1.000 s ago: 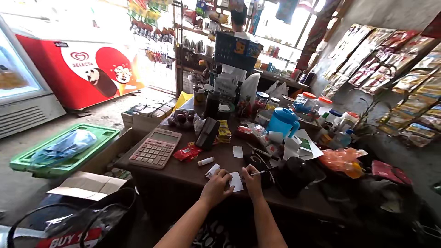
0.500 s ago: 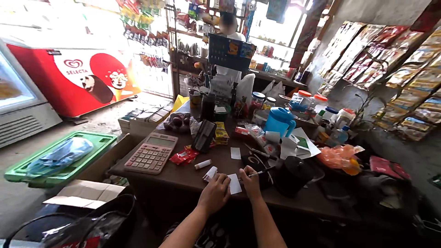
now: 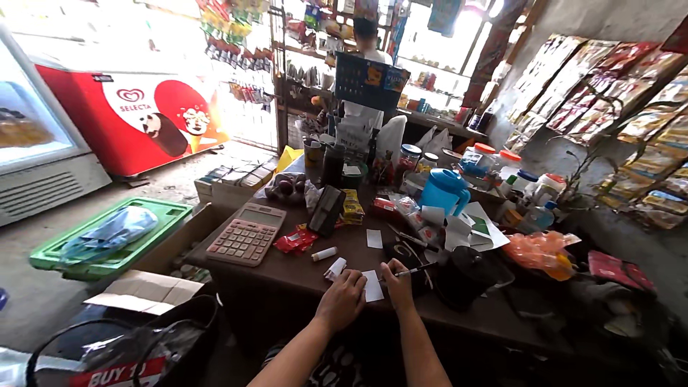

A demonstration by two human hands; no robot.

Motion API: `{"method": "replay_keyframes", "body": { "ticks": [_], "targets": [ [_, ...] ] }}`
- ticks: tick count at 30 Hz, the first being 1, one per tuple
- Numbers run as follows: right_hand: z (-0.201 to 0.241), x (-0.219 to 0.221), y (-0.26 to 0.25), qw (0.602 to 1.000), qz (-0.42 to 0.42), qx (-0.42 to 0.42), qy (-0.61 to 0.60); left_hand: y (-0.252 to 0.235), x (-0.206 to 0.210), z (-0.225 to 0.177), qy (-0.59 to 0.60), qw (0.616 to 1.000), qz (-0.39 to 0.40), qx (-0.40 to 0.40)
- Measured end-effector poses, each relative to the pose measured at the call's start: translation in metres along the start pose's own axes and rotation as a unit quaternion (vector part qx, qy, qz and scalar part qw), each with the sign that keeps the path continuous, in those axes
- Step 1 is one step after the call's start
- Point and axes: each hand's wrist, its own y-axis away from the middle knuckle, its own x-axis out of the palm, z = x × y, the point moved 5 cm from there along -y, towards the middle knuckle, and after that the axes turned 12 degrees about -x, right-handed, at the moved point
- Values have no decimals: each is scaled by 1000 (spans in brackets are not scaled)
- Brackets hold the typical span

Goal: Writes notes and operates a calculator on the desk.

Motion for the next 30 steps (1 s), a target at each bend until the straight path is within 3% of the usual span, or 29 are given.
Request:
{"method": "replay_keyframes", "body": {
  "ticks": [17, 23, 27, 30],
  "targets": [
    [0, -1, 2, 1000, -7, -3, -4, -1, -5, -5, 8, 998, 52, -19],
    [4, 2, 3, 999, 26, -29, 20, -2, -9, -8, 13, 995, 92, -40],
    [6, 3, 4, 999, 26, -25, 24, -1, -9, -8, 21, 996, 81, -31],
    [6, 2, 4, 999, 19, -25, 22, 5, -6, -6, 15, 1000, 6, 8]
  ]
}}
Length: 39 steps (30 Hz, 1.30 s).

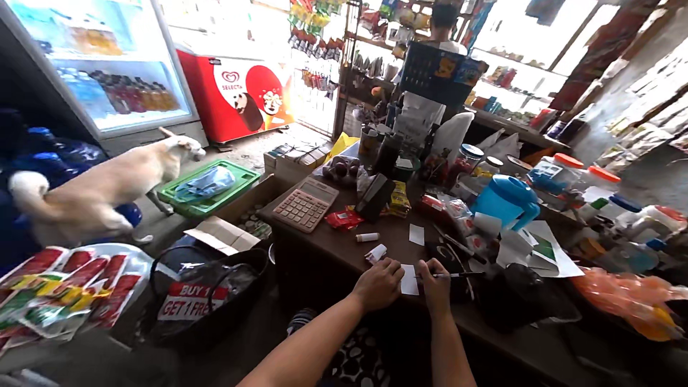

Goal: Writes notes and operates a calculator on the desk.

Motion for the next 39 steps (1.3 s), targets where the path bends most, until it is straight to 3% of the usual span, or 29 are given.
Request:
{"method": "replay_keyframes", "body": {
  "ticks": [2, 4, 25, 33, 39],
  "targets": [
    [3, 0, -1, 1000, 1, -4, 1, 6, 4, 2, -18, 995, -86, 44],
    [3, 0, 0, 1000, -3, -6, 0, 9, 7, 2, -32, 991, -116, 65],
    [-1, -1, -1, 999, -19, 22, -37, 13, 11, 3, -69, 979, -158, 109],
    [4, -3, -2, 999, -14, 40, -12, 13, 9, -1, -67, 981, -153, 101],
    [4, -4, -5, 996, -50, 48, -58, 11, 13, 3, -61, 980, -167, 89]
  ]
}}
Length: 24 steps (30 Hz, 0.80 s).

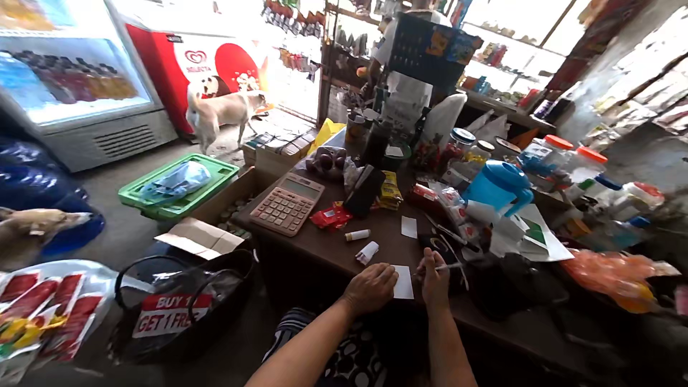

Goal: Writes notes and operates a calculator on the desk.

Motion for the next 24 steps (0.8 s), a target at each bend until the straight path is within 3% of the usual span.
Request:
{"method": "replay_keyframes", "body": {
  "ticks": [8, 14, 18, 24],
  "targets": [
    [-11, 1, 1, 999, 29, -11, -9, -5, 3, 2, 30, 997, 63, -36],
    [2, 6, 5, 974, 11, -84, 210, -8, 2, 1, 43, 994, 91, -51],
    [5, 4, 7, 962, -17, -73, 261, -9, 1, 0, 31, 993, 98, -51],
    [2, -2, 9, 968, -26, -95, 231, -9, 1, -1, 36, 994, 92, -48]
  ]
}}
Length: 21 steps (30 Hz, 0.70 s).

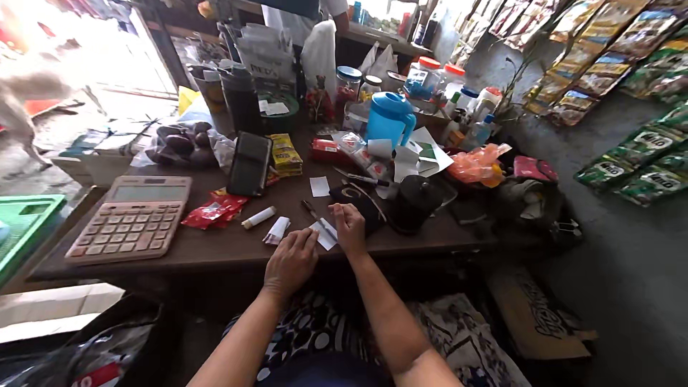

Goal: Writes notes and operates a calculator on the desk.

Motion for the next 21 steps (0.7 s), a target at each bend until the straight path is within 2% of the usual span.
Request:
{"method": "replay_keyframes", "body": {
  "ticks": [5, 15, 17, 19, 21],
  "targets": [
    [4, 5, -1, 999, 43, -17, -17, 0, -3, 0, -3, 1000, 9, -8],
    [6, 10, -3, 997, 64, -47, -21, -1, -6, 0, 14, 1000, 8, -11],
    [6, 10, -2, 996, 68, -53, -23, 2, -14, 5, 99, 995, -17, -16],
    [5, 11, -3, 996, 73, -55, -25, 6, -33, 26, 170, 982, -78, -39],
    [6, 11, -4, 995, 75, -55, -30, 13, -67, 63, 142, 975, -143, -94]
  ]
}}
